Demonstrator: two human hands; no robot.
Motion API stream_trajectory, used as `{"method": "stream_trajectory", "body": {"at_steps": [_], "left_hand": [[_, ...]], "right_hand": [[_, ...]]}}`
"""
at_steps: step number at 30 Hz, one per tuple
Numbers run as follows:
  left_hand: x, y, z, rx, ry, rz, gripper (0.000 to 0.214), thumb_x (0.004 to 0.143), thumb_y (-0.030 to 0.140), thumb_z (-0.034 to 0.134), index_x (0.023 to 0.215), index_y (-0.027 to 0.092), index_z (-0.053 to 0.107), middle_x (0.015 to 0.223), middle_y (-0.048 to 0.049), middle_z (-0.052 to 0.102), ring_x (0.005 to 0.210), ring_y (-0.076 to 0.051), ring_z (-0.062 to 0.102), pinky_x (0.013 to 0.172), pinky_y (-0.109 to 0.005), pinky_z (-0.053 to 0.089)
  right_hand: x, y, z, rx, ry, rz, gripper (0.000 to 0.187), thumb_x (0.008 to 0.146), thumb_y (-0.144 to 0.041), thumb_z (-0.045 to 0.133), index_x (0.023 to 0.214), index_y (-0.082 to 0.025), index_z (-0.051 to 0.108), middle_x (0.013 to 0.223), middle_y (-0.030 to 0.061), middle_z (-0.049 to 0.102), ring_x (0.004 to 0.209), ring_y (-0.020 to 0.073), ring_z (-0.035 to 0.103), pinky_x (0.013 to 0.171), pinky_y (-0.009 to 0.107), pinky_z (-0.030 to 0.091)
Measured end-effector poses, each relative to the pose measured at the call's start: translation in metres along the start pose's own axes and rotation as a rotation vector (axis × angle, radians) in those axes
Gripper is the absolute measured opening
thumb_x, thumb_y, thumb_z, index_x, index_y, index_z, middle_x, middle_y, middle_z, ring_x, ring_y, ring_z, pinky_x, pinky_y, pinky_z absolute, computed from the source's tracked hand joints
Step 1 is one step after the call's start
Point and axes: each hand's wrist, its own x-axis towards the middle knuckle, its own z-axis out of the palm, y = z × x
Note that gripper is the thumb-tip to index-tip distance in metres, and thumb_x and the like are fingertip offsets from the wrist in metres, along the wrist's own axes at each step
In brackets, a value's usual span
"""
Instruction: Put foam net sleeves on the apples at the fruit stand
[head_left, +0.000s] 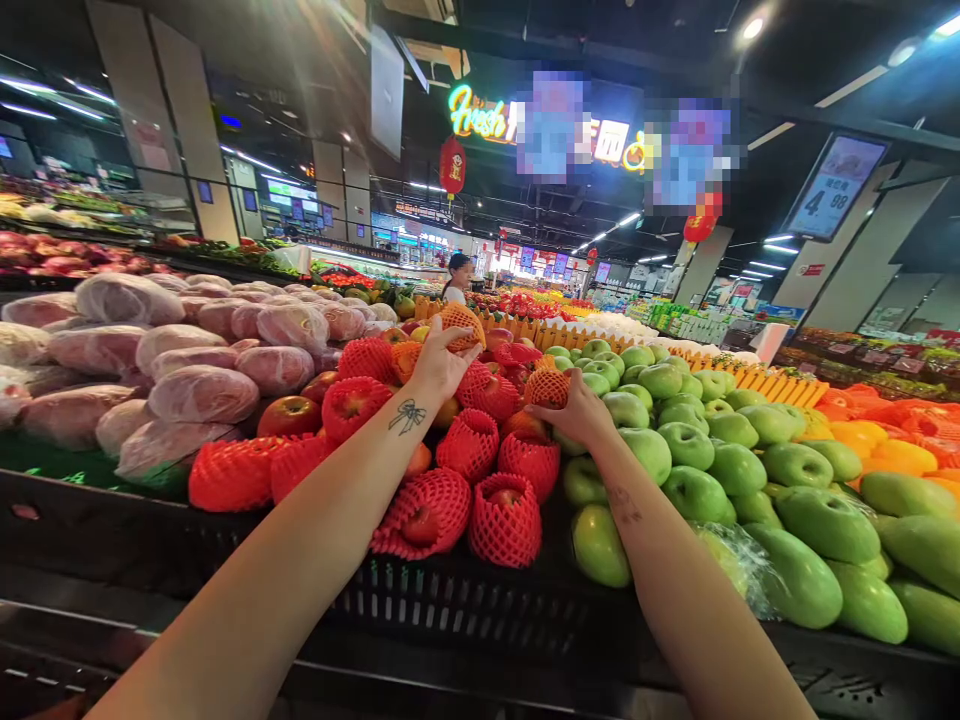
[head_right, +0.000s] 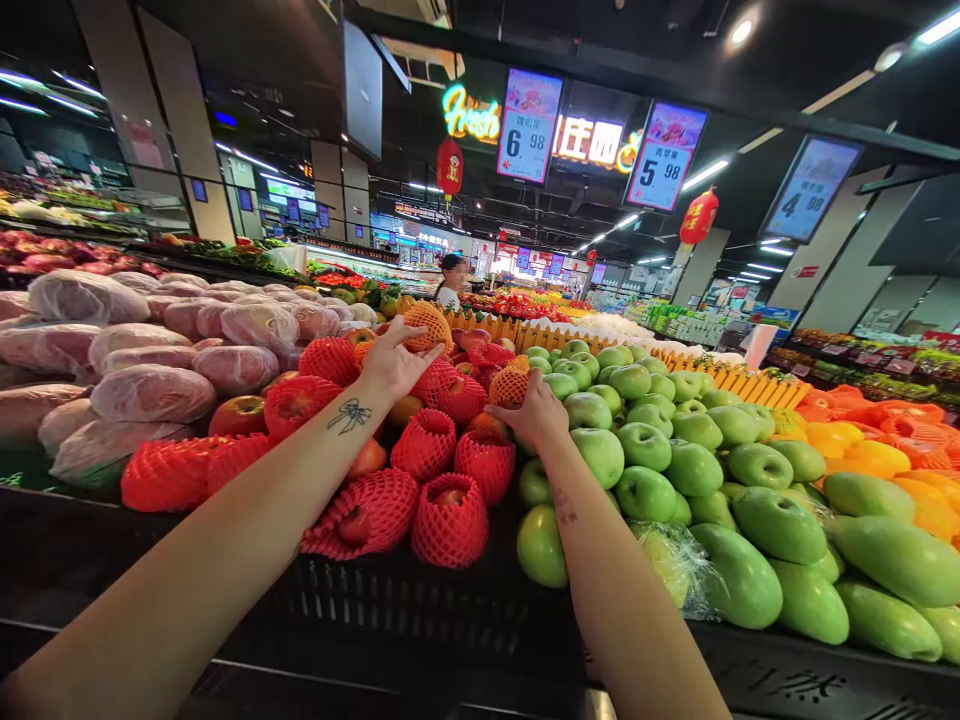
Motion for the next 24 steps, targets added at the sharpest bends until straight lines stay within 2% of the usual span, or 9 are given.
{"method": "stream_trajectory", "body": {"at_steps": [3, 6, 9, 12, 15, 18, 21, 24], "left_hand": [[0.001, -0.002, -0.002, 0.035, -0.029, -0.005, 0.103, 0.064, 0.013, 0.061, 0.154, 0.045, 0.023, 0.142, -0.0027, 0.052, 0.117, -0.018, 0.062, 0.104, -0.041, 0.051], [0.003, -0.003, -0.005, 0.044, -0.05, -0.014, 0.106, 0.062, 0.017, 0.064, 0.155, 0.043, 0.021, 0.152, -0.0067, 0.042, 0.121, -0.023, 0.061, 0.104, -0.043, 0.05], [0.003, -0.003, -0.006, 0.014, -0.062, -0.011, 0.106, 0.059, 0.018, 0.067, 0.154, 0.041, 0.025, 0.144, -0.0077, 0.049, 0.12, -0.026, 0.062, 0.105, -0.044, 0.049], [0.001, -0.006, -0.004, -0.019, -0.074, 0.015, 0.1, 0.058, 0.016, 0.068, 0.15, 0.035, 0.036, 0.132, -0.007, 0.056, 0.115, -0.022, 0.063, 0.107, -0.039, 0.047], [-0.003, -0.01, -0.003, 0.026, -0.128, 0.045, 0.082, 0.06, 0.017, 0.068, 0.139, 0.031, 0.051, 0.128, -0.0062, 0.058, 0.111, -0.019, 0.064, 0.108, -0.036, 0.046], [-0.006, -0.013, -0.002, 0.129, -0.238, 0.049, 0.06, 0.064, 0.021, 0.069, 0.123, 0.027, 0.064, 0.132, -0.0062, 0.059, 0.113, -0.02, 0.064, 0.104, -0.036, 0.047], [-0.009, -0.016, -0.003, 0.256, -0.342, 0.053, 0.048, 0.067, 0.025, 0.071, 0.115, 0.023, 0.067, 0.133, -0.0068, 0.062, 0.116, -0.021, 0.063, 0.097, -0.033, 0.05], [-0.01, -0.021, -0.004, 0.492, -0.419, 0.111, 0.042, 0.073, 0.028, 0.069, 0.115, 0.02, 0.067, 0.129, -0.0084, 0.066, 0.113, -0.022, 0.064, 0.095, -0.035, 0.052]], "right_hand": [[0.001, 0.0, 0.001, 0.027, 0.011, 0.002, 0.09, 0.074, -0.071, 0.07, 0.137, -0.017, 0.036, 0.137, 0.0218, 0.06, 0.123, 0.0381, 0.06, 0.099, 0.047, 0.047], [0.001, -0.001, 0.001, 0.085, 0.037, -0.015, 0.079, 0.08, -0.073, 0.062, 0.133, -0.018, 0.04, 0.131, 0.0209, 0.064, 0.118, 0.0379, 0.063, 0.096, 0.048, 0.048], [0.0, -0.002, 0.001, 0.136, 0.076, -0.039, 0.063, 0.087, -0.068, 0.056, 0.126, -0.02, 0.044, 0.124, 0.0174, 0.067, 0.111, 0.0358, 0.066, 0.091, 0.047, 0.049], [0.001, -0.003, 0.0, 0.174, 0.117, -0.059, 0.055, 0.086, -0.062, 0.06, 0.121, -0.023, 0.046, 0.119, 0.0129, 0.069, 0.107, 0.0328, 0.066, 0.087, 0.044, 0.05], [0.002, -0.003, 0.001, 0.168, 0.14, -0.036, 0.06, 0.082, -0.058, 0.067, 0.124, -0.021, 0.046, 0.123, 0.0128, 0.067, 0.112, 0.0314, 0.064, 0.092, 0.043, 0.049], [0.004, -0.003, 0.002, 0.103, 0.124, -0.008, 0.065, 0.083, -0.056, 0.067, 0.131, -0.016, 0.049, 0.132, 0.0177, 0.062, 0.123, 0.0326, 0.059, 0.101, 0.042, 0.046], [0.003, -0.003, 0.002, 0.027, 0.071, -0.002, 0.072, 0.084, -0.061, 0.064, 0.137, -0.014, 0.05, 0.136, 0.0197, 0.058, 0.126, 0.0341, 0.057, 0.104, 0.043, 0.044], [0.001, -0.004, 0.001, -0.046, 0.02, 0.035, 0.088, 0.078, -0.067, 0.069, 0.146, -0.018, 0.042, 0.138, 0.0185, 0.055, 0.126, 0.0349, 0.058, 0.103, 0.044, 0.045]]}}
